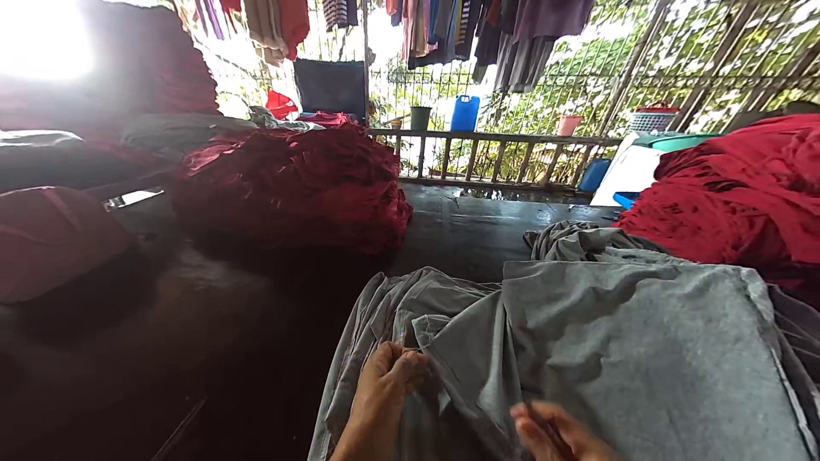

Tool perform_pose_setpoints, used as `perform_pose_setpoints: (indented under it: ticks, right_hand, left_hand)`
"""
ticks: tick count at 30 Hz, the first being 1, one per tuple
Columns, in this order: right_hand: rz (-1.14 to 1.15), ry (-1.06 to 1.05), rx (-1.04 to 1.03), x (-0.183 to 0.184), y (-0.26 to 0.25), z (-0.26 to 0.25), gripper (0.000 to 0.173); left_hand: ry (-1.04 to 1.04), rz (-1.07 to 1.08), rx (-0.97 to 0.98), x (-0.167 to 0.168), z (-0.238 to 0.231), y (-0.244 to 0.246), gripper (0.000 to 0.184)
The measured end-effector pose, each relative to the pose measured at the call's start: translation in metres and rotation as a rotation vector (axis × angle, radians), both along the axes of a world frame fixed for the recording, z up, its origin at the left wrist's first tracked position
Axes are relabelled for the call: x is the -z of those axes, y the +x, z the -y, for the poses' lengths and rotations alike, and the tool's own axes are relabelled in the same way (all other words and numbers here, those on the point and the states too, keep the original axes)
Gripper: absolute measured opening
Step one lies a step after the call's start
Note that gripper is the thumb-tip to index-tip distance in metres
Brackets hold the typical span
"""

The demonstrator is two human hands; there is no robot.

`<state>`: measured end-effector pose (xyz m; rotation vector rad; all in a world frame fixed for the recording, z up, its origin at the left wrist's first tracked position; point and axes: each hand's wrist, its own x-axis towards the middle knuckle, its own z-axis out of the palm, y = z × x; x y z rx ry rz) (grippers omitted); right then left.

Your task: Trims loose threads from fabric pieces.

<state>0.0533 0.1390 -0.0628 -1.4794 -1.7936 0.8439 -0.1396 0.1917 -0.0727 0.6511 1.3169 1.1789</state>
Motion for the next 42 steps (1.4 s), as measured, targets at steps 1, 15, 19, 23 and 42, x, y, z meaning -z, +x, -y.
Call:
perform_pose_setpoints:
  ticks: [1,15,19,23,42]
  right_hand:
    - [-0.062,0.042,0.027,-0.001,-0.007,-0.01,0.034]
    - [0.164,0.231,0.105,0.034,-0.05,-0.041,0.035]
    - [0.151,0.292,0.114,0.039,-0.054,-0.042,0.034]
    - [0.133,0.28,0.124,0.04,-0.057,-0.043,0.035]
    - [0.228,0.39,0.159,0.047,-0.062,-0.043,0.034]
  left_hand:
    - [0.005,-0.009,-0.007,0.0,0.0,0.001,0.01]
    - [0.296,-0.3,0.036,0.009,0.002,0.004,0.014]
    - [0.302,-0.289,0.057,0.008,0.003,0.004,0.014]
    - [0.341,-0.317,0.059,0.009,0.005,0.005,0.015]
    - [0.517,-0.41,0.127,0.023,0.008,0.0,0.016]
